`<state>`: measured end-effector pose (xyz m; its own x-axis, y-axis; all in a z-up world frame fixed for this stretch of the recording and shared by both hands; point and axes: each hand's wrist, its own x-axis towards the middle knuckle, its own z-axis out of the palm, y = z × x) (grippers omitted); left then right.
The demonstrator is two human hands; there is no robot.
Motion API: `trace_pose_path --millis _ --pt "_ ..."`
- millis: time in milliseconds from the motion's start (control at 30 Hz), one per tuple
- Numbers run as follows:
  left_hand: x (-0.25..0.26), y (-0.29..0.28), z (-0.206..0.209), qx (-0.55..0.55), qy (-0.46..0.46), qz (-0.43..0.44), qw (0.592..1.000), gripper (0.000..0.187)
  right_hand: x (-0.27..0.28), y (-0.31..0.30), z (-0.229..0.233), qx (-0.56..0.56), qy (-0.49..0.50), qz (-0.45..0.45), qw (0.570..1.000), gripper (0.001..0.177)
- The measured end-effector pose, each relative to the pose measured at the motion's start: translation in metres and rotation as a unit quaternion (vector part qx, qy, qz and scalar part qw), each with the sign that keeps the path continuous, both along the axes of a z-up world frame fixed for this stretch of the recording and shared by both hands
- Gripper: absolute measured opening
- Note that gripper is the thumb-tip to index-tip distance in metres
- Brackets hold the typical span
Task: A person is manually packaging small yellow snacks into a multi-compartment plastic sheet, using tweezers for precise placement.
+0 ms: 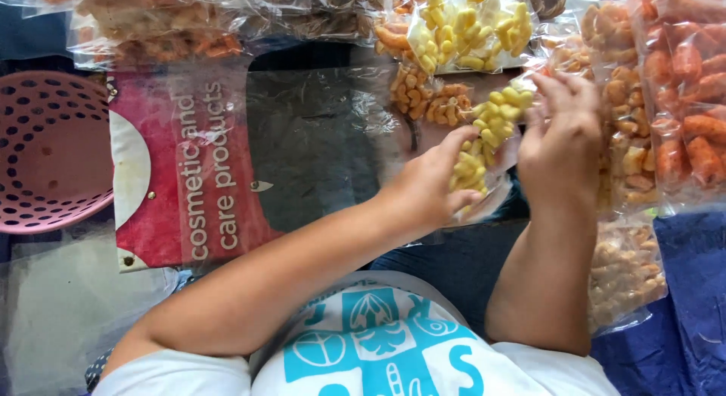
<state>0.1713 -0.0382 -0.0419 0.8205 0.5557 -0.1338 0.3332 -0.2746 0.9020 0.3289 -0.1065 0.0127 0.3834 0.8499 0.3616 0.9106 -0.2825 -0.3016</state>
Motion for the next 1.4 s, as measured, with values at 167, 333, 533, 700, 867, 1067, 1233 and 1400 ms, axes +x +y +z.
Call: trace_pose_path --millis 167,333,533,700,867,1067,1233,1400 --pt "0.002 0.011 -0.021 0.259 0.075 0.02 0.963 0.087 -0.02 -0.009 0.006 0.071 -0.061 0.044 0.995 0.036" --pt "-0.052 0.038 -0.009 0.216 0.293 -0.009 0.932 0.08 -0.03 -0.01 -0.004 0.114 0.004 0.122 0.986 0.024" --pt "-0.103 0.032 -0.032 0.262 0.225 0.014 0.938 0.065 -0.049 0.011 -0.036 0.12 0.113 0.215 0.963 0.032" --pt "-0.131 0.028 -0.035 0.245 0.099 0.083 0.961 0.058 -0.062 0.021 -0.044 0.101 0.061 0.259 0.959 0.031" --pt "-0.152 0.028 -0.035 0.135 -0.034 0.127 0.982 0.053 -0.065 0.038 -0.05 0.067 0.014 0.304 0.95 0.039" --pt "-0.168 0.025 -0.023 0.04 -0.143 0.178 0.973 0.049 -0.04 0.054 -0.07 0.112 -0.002 0.231 0.966 0.024" --pt "-0.175 0.023 -0.019 0.055 -0.171 0.193 0.964 0.046 -0.048 0.08 -0.031 0.09 -0.018 0.159 0.983 0.022" --pt "-0.167 0.026 -0.034 0.127 -0.121 0.166 0.97 0.049 -0.057 0.107 -0.055 -0.124 -0.111 0.035 0.985 0.077"
